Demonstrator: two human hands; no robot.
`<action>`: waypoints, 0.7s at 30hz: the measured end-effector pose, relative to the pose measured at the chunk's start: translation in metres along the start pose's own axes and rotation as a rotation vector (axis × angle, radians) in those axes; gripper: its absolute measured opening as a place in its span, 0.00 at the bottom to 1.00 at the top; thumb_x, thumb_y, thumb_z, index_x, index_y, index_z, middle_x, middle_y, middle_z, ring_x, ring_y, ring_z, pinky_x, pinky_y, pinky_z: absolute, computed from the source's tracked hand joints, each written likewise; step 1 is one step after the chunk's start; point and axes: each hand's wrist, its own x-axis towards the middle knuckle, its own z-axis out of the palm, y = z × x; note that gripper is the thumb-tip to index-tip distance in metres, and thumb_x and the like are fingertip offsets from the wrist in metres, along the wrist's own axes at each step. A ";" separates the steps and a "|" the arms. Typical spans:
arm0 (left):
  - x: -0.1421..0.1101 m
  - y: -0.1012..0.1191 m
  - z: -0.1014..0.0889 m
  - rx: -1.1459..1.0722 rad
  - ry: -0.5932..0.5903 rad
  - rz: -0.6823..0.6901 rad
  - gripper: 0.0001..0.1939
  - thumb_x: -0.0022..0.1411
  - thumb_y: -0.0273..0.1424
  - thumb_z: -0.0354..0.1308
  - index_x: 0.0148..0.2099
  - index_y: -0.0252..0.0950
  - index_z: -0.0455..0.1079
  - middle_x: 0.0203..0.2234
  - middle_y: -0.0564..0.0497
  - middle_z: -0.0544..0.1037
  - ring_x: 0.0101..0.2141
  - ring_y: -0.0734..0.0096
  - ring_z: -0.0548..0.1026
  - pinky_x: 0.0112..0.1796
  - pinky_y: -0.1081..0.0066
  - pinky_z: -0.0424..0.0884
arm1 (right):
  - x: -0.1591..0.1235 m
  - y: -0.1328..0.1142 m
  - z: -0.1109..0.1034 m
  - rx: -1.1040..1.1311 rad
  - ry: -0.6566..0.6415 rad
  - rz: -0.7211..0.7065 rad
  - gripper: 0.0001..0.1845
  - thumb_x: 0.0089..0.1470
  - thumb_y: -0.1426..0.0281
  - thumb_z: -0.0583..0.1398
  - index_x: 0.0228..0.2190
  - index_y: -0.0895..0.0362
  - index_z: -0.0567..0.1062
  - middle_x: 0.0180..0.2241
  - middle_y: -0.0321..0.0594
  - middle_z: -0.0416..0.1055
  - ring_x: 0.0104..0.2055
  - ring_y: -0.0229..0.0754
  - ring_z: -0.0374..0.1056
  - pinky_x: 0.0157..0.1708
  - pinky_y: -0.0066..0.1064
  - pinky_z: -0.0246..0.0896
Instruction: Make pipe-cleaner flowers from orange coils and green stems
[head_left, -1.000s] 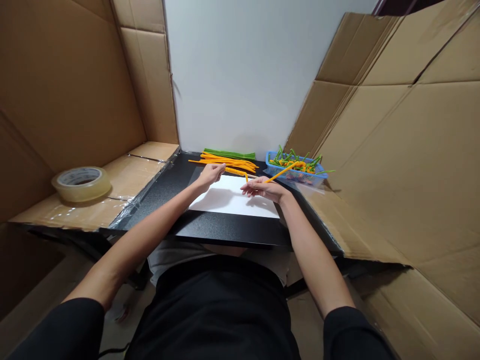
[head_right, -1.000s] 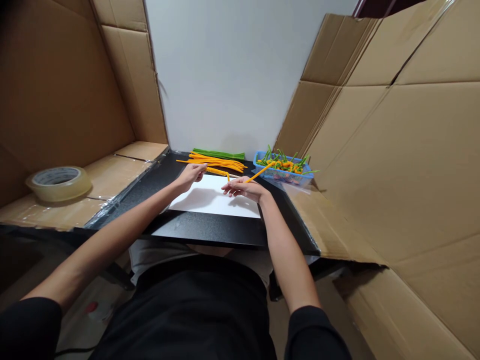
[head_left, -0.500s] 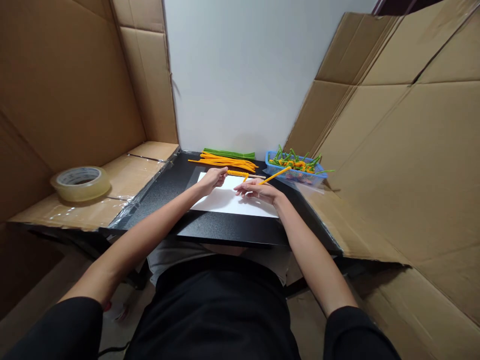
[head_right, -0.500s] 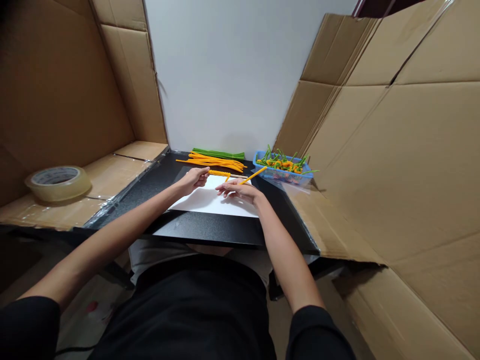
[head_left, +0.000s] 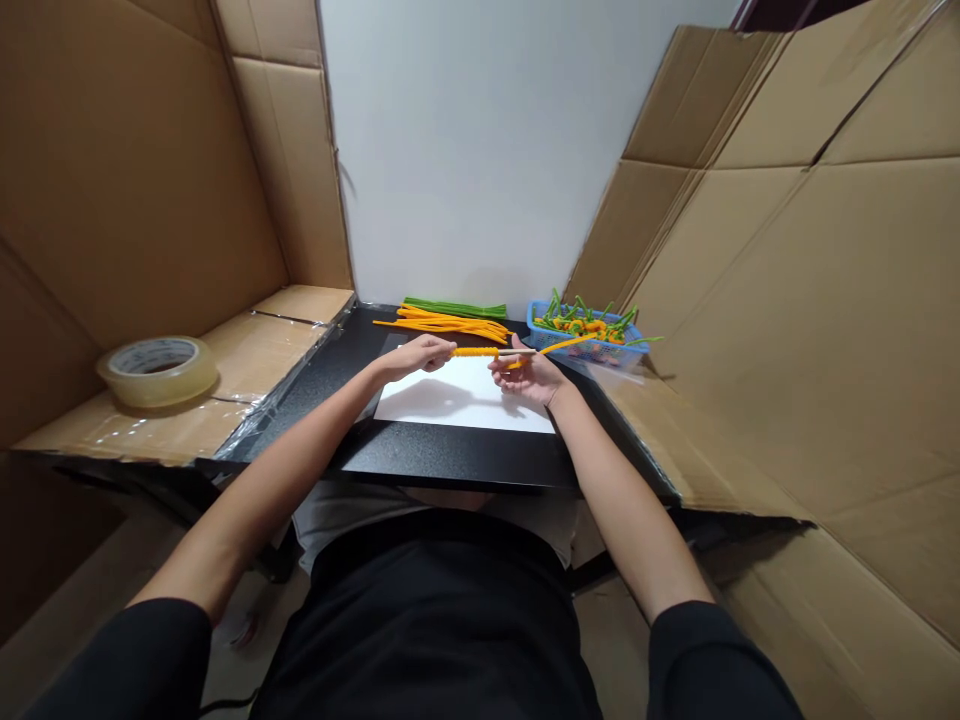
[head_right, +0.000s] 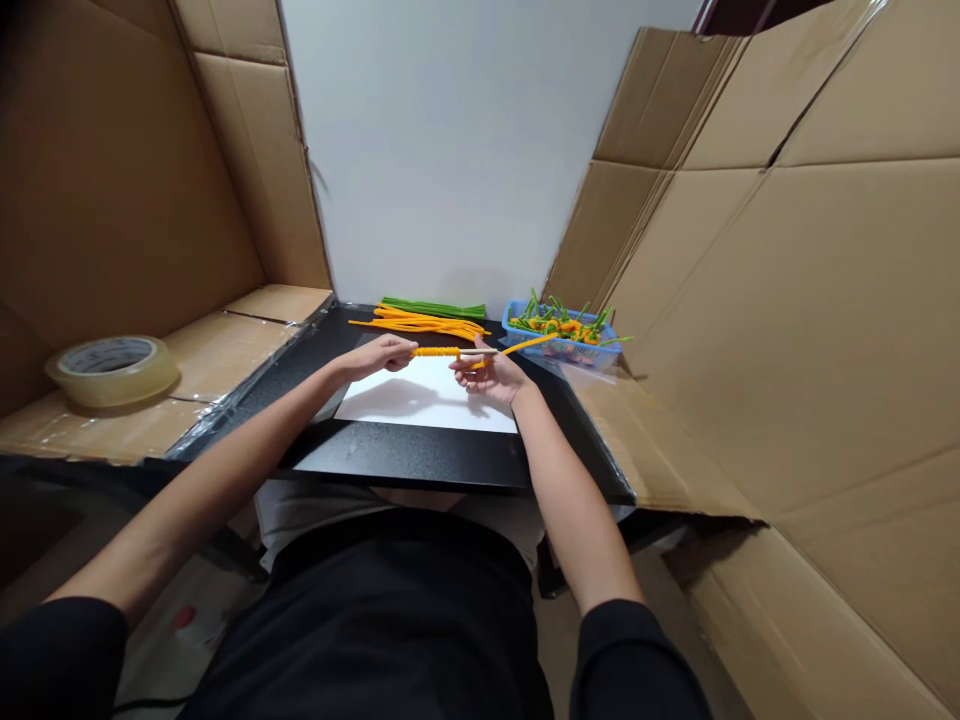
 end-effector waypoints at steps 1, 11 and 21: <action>-0.001 0.001 -0.003 0.062 -0.025 0.003 0.24 0.61 0.41 0.62 0.21 0.35 0.58 0.16 0.58 0.56 0.18 0.80 0.53 0.21 0.76 0.49 | -0.001 -0.001 0.001 -0.011 0.004 0.020 0.26 0.63 0.54 0.56 0.27 0.62 0.80 0.27 0.47 0.77 0.27 0.37 0.70 0.25 0.24 0.69; -0.002 -0.008 -0.003 0.656 -0.004 0.034 0.18 0.59 0.36 0.61 0.19 0.36 0.66 0.14 0.54 0.65 0.17 0.74 0.58 0.23 0.71 0.50 | 0.000 0.001 0.006 -0.221 -0.006 0.137 0.06 0.42 0.77 0.70 0.26 0.66 0.80 0.20 0.40 0.73 0.19 0.31 0.66 0.14 0.17 0.59; 0.000 -0.021 0.030 1.071 0.071 0.124 0.20 0.68 0.39 0.55 0.24 0.36 0.67 0.21 0.48 0.73 0.24 0.67 0.69 0.30 0.70 0.53 | 0.002 -0.001 0.010 -0.250 0.092 0.071 0.07 0.44 0.74 0.71 0.26 0.65 0.80 0.21 0.38 0.74 0.20 0.28 0.66 0.17 0.15 0.59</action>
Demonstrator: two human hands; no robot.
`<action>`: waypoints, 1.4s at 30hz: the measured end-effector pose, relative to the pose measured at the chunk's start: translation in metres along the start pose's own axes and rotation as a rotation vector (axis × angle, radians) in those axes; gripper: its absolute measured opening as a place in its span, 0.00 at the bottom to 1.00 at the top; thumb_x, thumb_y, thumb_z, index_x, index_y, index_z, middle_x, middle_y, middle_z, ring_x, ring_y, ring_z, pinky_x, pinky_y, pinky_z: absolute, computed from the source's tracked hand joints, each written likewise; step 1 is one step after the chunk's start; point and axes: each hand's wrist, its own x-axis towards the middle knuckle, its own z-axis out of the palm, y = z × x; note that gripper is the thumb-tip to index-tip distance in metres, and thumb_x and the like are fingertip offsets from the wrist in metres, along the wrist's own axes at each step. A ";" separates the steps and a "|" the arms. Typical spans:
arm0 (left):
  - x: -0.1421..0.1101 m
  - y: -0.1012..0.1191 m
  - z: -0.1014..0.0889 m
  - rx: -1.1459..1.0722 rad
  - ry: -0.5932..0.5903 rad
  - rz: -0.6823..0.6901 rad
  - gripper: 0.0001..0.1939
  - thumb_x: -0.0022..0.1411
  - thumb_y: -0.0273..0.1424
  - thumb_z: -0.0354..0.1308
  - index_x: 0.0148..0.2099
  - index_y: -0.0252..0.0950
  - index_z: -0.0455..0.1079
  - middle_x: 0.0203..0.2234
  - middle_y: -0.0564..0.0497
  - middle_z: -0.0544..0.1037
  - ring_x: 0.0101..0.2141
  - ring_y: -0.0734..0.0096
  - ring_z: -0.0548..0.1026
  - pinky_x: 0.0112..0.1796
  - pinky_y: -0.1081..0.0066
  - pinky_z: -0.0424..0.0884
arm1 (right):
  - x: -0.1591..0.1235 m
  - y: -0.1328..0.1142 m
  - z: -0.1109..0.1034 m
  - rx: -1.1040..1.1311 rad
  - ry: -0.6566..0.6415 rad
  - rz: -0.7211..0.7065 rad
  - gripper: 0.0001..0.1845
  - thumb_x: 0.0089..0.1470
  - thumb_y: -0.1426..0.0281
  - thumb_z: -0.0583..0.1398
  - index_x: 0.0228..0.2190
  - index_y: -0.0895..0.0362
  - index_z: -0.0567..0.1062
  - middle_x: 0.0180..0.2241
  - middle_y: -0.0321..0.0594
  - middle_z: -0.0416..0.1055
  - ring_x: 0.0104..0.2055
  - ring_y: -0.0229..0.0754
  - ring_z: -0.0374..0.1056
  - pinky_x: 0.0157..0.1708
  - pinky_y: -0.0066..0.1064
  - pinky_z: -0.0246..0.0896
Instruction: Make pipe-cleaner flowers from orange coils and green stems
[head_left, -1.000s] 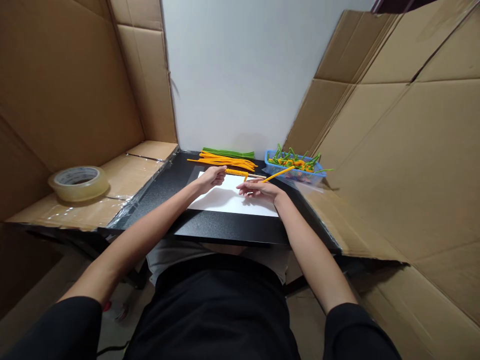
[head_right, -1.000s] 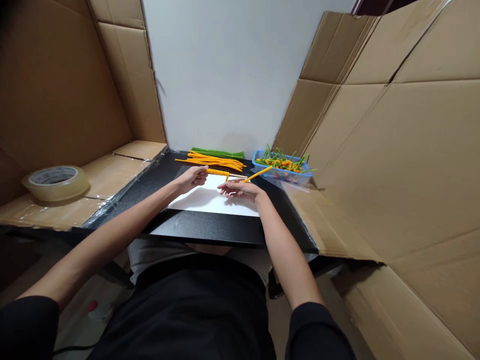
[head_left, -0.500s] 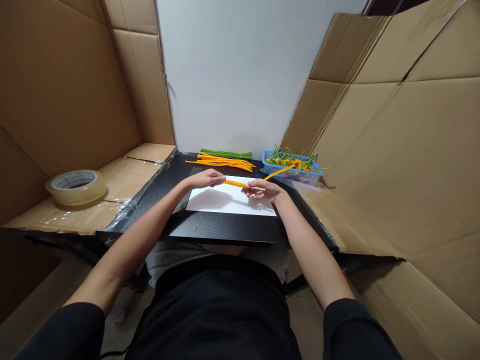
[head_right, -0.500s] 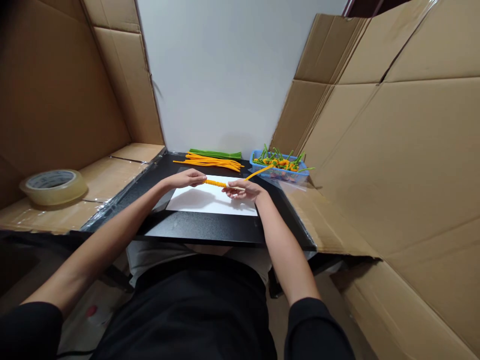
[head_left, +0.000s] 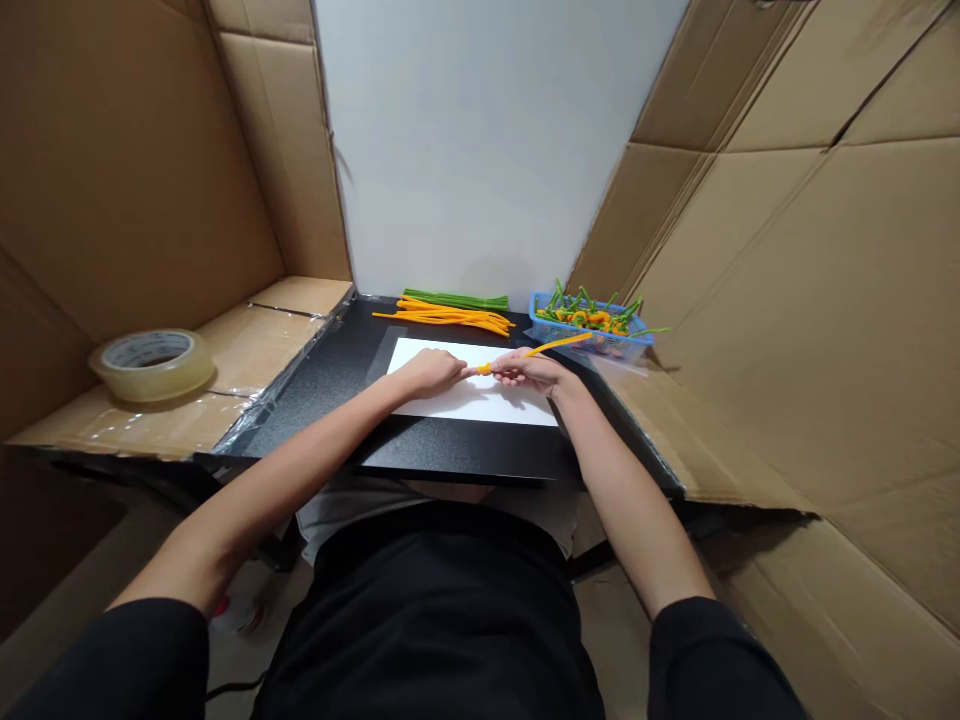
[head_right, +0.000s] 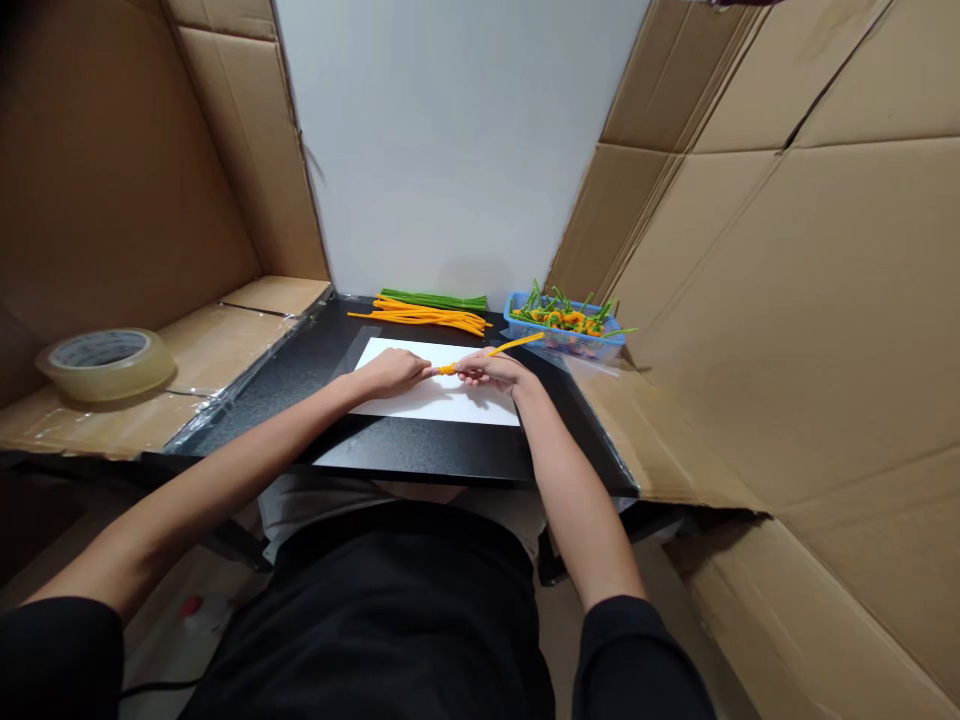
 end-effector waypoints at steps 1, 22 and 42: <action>0.000 0.001 0.001 0.032 0.005 0.000 0.20 0.68 0.39 0.54 0.25 0.36 0.67 0.22 0.47 0.73 0.24 0.66 0.69 0.30 0.70 0.53 | 0.000 0.000 0.002 0.005 0.004 0.002 0.06 0.45 0.74 0.71 0.26 0.64 0.80 0.20 0.38 0.74 0.20 0.28 0.66 0.17 0.16 0.60; 0.003 0.005 0.008 0.359 0.127 0.183 0.09 0.71 0.29 0.50 0.44 0.32 0.70 0.36 0.42 0.77 0.36 0.62 0.73 0.37 0.66 0.59 | 0.000 -0.007 0.013 0.138 -0.029 0.100 0.08 0.60 0.78 0.59 0.31 0.66 0.79 0.19 0.37 0.71 0.17 0.27 0.62 0.15 0.14 0.59; 0.001 0.003 0.011 0.215 0.090 0.047 0.18 0.73 0.38 0.45 0.36 0.35 0.69 0.29 0.45 0.76 0.29 0.63 0.71 0.30 0.69 0.55 | 0.002 -0.002 0.014 0.105 -0.022 0.099 0.06 0.57 0.76 0.63 0.29 0.67 0.79 0.19 0.37 0.70 0.17 0.27 0.61 0.13 0.15 0.55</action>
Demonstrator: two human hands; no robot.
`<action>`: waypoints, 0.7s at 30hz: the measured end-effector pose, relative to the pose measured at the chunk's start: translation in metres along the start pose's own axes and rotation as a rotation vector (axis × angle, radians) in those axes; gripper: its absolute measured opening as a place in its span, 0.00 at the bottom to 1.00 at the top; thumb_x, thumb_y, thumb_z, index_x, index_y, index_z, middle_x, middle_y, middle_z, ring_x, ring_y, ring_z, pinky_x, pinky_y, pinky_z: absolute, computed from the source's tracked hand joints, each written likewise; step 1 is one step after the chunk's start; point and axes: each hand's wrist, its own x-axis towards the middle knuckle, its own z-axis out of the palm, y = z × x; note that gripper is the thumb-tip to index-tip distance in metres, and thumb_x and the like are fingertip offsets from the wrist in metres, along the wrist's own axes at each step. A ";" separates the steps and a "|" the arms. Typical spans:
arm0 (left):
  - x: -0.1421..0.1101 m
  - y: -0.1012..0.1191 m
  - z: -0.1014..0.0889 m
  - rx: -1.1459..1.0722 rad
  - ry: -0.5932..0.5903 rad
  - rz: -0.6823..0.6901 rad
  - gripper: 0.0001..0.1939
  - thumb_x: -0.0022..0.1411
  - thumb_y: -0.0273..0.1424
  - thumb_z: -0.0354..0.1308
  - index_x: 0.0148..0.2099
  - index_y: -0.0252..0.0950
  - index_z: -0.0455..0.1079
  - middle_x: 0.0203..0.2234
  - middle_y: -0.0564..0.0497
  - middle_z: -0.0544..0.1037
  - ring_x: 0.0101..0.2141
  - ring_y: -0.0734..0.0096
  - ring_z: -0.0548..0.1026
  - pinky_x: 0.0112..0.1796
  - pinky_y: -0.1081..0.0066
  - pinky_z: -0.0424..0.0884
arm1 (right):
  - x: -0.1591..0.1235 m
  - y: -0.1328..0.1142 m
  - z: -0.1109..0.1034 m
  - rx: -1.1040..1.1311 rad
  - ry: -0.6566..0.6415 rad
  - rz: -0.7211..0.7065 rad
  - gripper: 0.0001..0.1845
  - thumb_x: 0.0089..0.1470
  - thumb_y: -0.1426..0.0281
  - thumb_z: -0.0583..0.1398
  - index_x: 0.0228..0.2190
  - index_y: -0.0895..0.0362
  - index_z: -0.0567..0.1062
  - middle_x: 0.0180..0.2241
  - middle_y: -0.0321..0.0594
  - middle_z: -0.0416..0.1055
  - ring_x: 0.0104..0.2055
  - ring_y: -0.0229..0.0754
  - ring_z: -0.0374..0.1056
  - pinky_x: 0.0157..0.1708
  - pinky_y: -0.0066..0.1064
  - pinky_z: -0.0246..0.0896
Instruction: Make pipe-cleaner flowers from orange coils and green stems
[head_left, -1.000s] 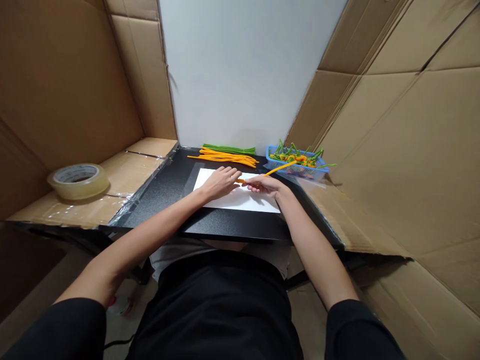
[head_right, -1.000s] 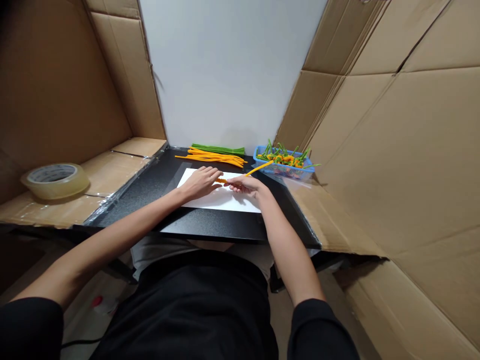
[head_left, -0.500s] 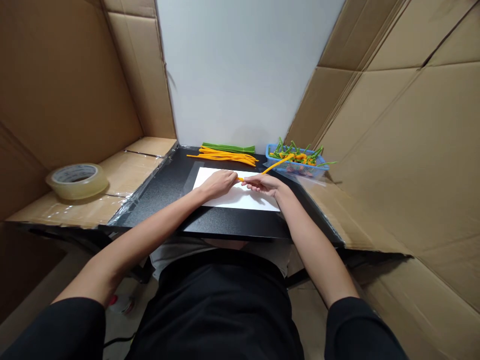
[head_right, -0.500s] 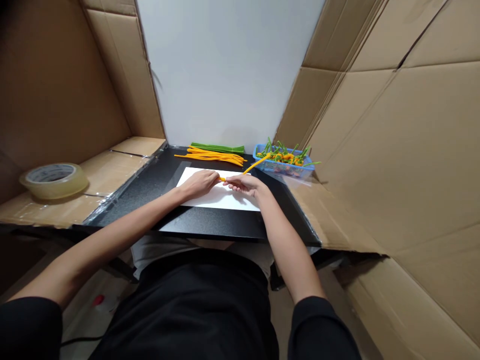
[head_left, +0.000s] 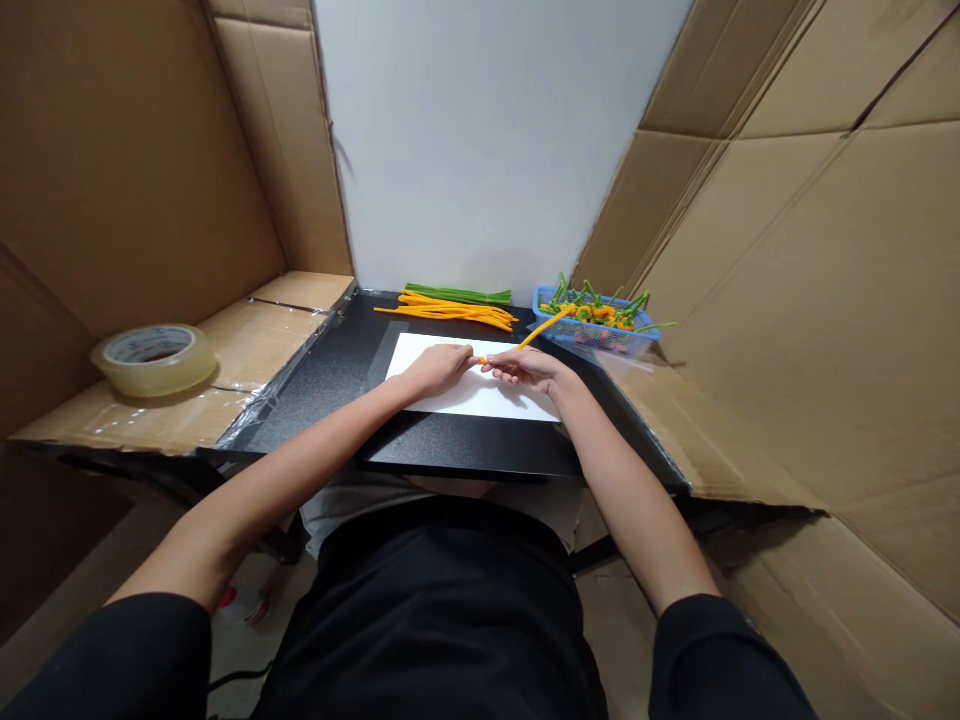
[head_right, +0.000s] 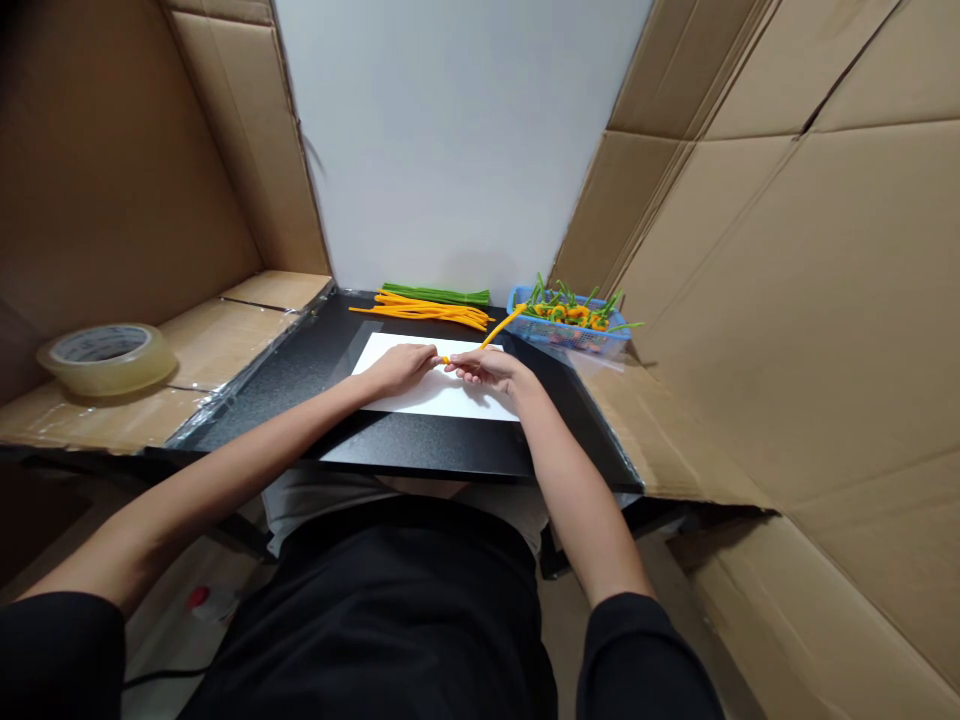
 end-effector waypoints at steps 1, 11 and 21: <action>0.000 0.000 0.000 -0.007 -0.005 -0.003 0.18 0.73 0.39 0.45 0.36 0.35 0.69 0.29 0.45 0.76 0.29 0.63 0.72 0.30 0.69 0.55 | 0.000 0.000 0.001 -0.004 0.005 0.001 0.07 0.57 0.77 0.63 0.29 0.67 0.79 0.18 0.37 0.70 0.17 0.27 0.61 0.13 0.15 0.55; 0.000 0.001 0.002 -0.022 -0.015 -0.048 0.19 0.73 0.36 0.43 0.35 0.34 0.71 0.28 0.42 0.77 0.28 0.60 0.72 0.30 0.68 0.55 | -0.001 -0.001 0.007 -0.032 0.041 -0.021 0.08 0.58 0.76 0.63 0.28 0.67 0.79 0.17 0.36 0.69 0.17 0.28 0.61 0.13 0.14 0.59; -0.003 0.000 -0.010 -0.135 -0.058 0.050 0.20 0.73 0.39 0.40 0.40 0.34 0.71 0.31 0.45 0.77 0.32 0.64 0.73 0.35 0.69 0.61 | -0.004 -0.004 0.006 -0.044 0.053 0.024 0.07 0.58 0.75 0.64 0.29 0.67 0.77 0.16 0.36 0.69 0.16 0.28 0.61 0.12 0.15 0.58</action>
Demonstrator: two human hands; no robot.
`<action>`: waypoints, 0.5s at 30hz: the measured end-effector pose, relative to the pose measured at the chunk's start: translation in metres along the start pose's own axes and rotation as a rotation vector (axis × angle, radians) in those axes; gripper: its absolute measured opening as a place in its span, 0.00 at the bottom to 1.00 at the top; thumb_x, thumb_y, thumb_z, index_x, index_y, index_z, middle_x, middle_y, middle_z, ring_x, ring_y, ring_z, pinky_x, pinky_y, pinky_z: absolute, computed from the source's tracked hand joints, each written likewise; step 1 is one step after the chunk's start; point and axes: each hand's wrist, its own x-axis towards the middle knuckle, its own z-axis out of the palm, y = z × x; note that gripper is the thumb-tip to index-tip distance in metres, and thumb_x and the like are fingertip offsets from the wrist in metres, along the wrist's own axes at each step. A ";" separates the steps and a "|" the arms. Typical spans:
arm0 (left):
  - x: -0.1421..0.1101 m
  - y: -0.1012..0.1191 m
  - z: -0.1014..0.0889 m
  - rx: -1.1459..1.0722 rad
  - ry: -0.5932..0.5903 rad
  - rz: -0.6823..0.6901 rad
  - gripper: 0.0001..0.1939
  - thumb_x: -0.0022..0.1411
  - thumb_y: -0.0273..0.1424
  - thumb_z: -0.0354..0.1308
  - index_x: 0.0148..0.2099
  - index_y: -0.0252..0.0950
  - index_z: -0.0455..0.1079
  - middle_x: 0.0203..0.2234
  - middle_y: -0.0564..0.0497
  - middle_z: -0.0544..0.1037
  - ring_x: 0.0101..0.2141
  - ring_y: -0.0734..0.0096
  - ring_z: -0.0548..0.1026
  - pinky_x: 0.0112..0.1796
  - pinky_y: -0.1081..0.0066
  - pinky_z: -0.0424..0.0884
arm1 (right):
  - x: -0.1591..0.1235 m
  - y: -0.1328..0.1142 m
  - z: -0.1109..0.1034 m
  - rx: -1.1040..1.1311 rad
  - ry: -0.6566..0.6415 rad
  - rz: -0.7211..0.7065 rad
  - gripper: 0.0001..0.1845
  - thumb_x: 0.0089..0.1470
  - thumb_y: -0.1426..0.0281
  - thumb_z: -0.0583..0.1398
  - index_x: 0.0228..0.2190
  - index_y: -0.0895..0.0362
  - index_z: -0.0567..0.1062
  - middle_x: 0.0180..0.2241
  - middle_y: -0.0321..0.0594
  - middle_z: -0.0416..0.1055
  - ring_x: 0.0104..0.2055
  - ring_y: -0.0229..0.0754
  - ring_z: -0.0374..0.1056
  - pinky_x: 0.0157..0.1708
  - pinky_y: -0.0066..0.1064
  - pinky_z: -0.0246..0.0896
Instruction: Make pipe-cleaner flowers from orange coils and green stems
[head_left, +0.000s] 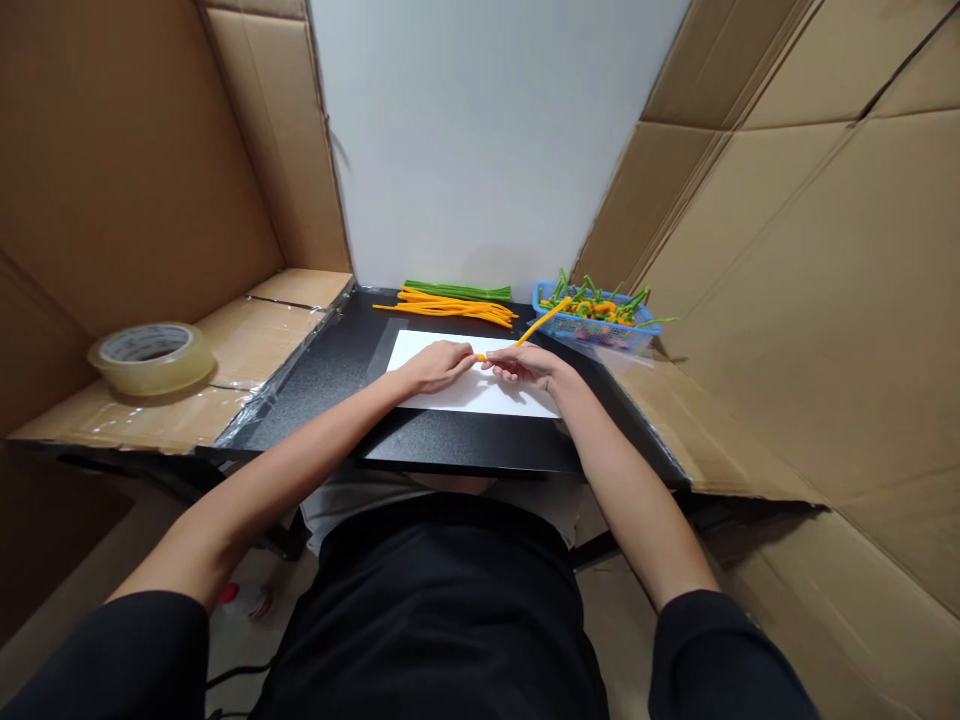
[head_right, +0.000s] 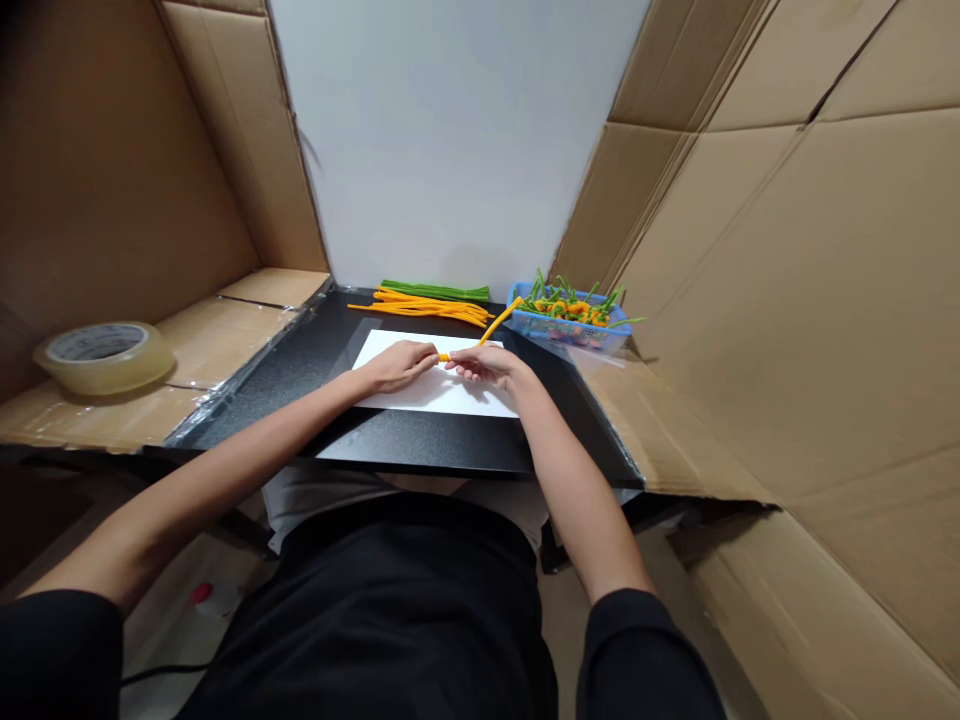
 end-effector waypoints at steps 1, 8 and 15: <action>0.000 0.000 -0.001 -0.007 -0.003 0.008 0.18 0.72 0.38 0.42 0.41 0.34 0.71 0.32 0.46 0.77 0.32 0.64 0.73 0.35 0.69 0.61 | 0.000 0.000 0.000 -0.002 0.002 0.007 0.08 0.58 0.75 0.63 0.29 0.67 0.77 0.16 0.36 0.69 0.15 0.28 0.61 0.12 0.15 0.58; 0.001 -0.004 0.000 -0.043 -0.019 0.019 0.11 0.66 0.31 0.48 0.39 0.33 0.71 0.28 0.46 0.75 0.28 0.65 0.69 0.32 0.69 0.59 | -0.003 -0.002 0.003 -0.008 0.017 0.026 0.12 0.63 0.75 0.58 0.29 0.68 0.77 0.15 0.35 0.67 0.13 0.27 0.58 0.11 0.14 0.55; 0.002 -0.006 0.000 -0.114 -0.035 0.023 0.15 0.68 0.35 0.46 0.41 0.32 0.72 0.30 0.46 0.76 0.29 0.66 0.69 0.32 0.70 0.59 | -0.003 -0.002 0.003 -0.004 0.022 0.035 0.11 0.62 0.75 0.59 0.29 0.68 0.76 0.15 0.34 0.66 0.13 0.26 0.58 0.10 0.14 0.53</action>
